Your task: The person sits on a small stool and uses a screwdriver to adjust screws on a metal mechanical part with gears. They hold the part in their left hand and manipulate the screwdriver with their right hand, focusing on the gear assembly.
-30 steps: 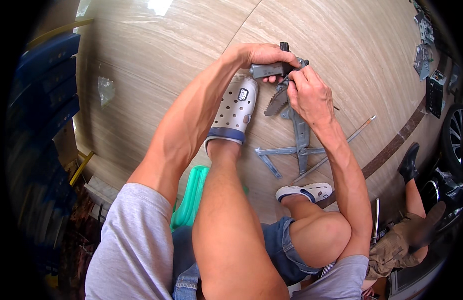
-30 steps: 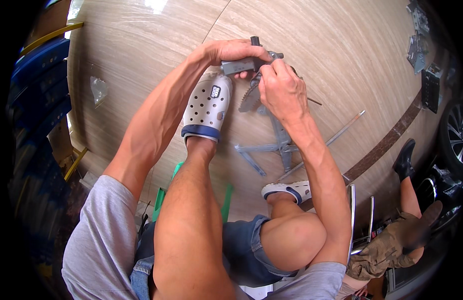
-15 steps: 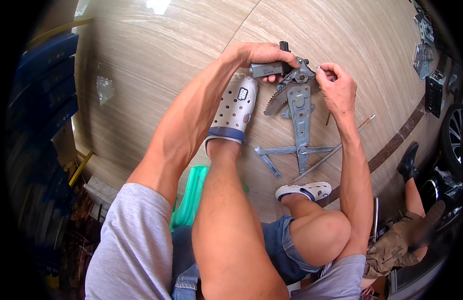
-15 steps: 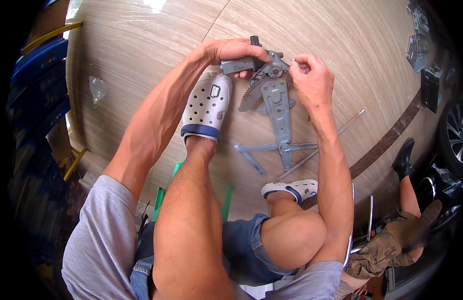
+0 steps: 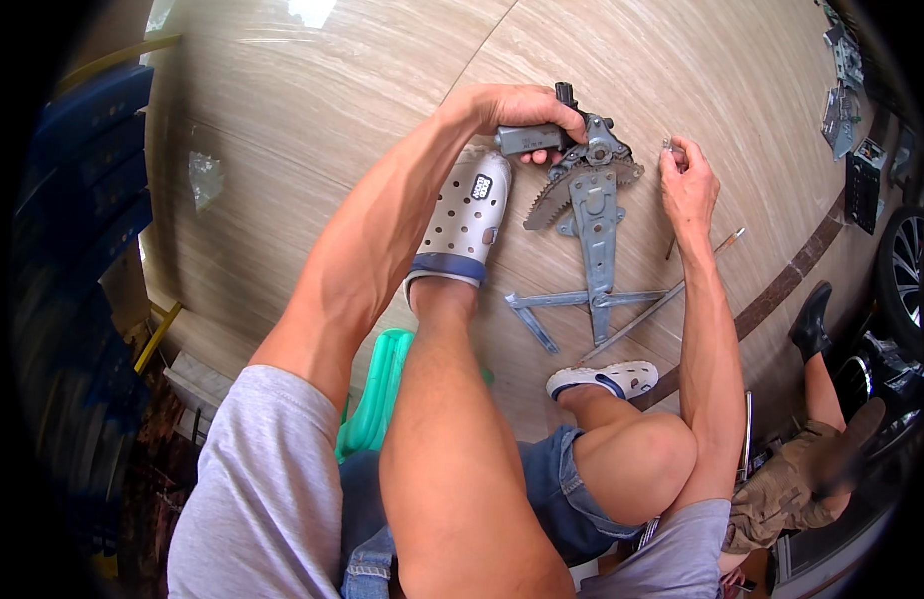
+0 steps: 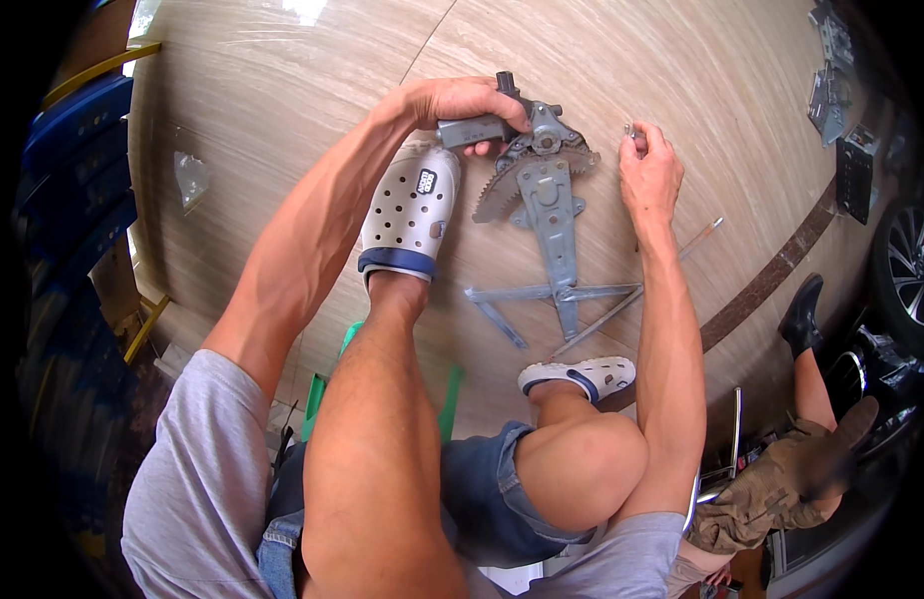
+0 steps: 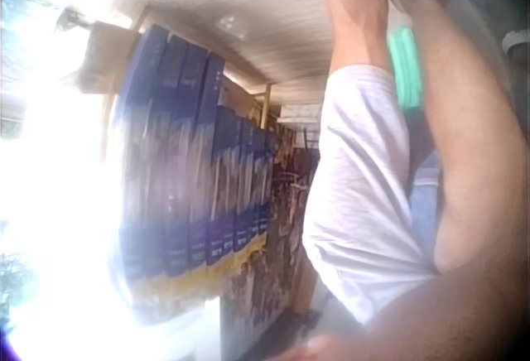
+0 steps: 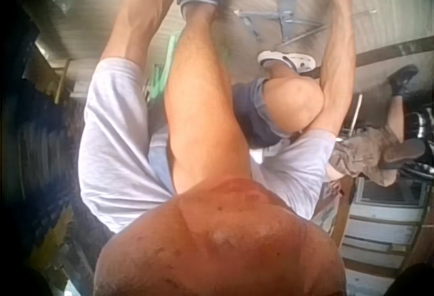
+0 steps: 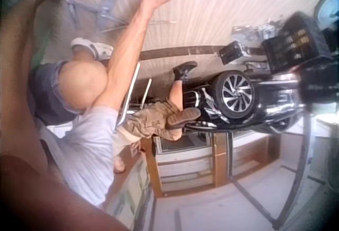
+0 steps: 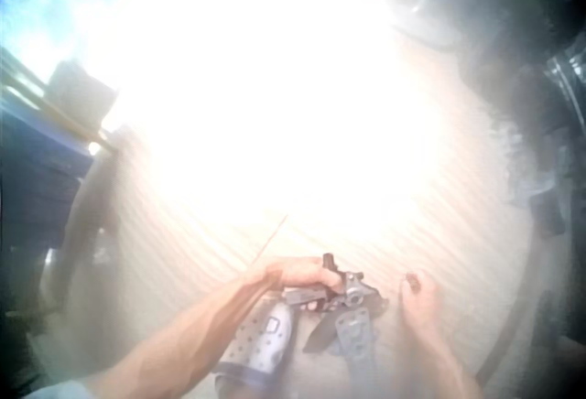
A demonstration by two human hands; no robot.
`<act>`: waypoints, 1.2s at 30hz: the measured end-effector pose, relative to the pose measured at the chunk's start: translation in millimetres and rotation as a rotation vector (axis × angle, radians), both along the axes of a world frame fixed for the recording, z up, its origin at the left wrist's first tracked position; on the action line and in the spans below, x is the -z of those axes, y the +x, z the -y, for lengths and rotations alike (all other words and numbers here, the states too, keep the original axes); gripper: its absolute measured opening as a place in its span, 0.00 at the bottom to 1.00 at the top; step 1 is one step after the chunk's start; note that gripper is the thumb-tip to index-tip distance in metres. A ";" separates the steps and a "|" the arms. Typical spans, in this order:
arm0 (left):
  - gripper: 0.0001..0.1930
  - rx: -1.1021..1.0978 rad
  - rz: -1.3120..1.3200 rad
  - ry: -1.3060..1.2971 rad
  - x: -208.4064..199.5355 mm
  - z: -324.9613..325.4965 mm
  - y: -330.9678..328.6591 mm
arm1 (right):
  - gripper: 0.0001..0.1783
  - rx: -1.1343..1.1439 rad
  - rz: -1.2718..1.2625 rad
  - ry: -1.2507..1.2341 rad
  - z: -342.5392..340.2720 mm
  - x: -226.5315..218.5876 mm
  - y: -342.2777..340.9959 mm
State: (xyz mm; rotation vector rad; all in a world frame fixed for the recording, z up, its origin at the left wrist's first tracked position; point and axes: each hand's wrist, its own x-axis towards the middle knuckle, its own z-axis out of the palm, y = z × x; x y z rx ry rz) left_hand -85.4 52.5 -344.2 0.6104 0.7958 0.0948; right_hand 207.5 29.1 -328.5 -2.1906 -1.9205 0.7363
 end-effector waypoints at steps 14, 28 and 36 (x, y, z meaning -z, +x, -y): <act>0.12 0.026 0.022 0.021 2.8 -0.6 -1.4 | 0.08 -0.286 -0.182 0.177 -2.0 -47.5 -82.0; 0.10 0.043 0.050 0.006 8.4 0.5 -1.9 | 0.06 -0.427 -0.086 0.161 8.7 -42.9 -91.8; 0.11 0.041 0.059 0.016 10.5 0.4 -0.5 | 0.07 -0.391 -0.076 0.187 0.5 -50.1 -90.1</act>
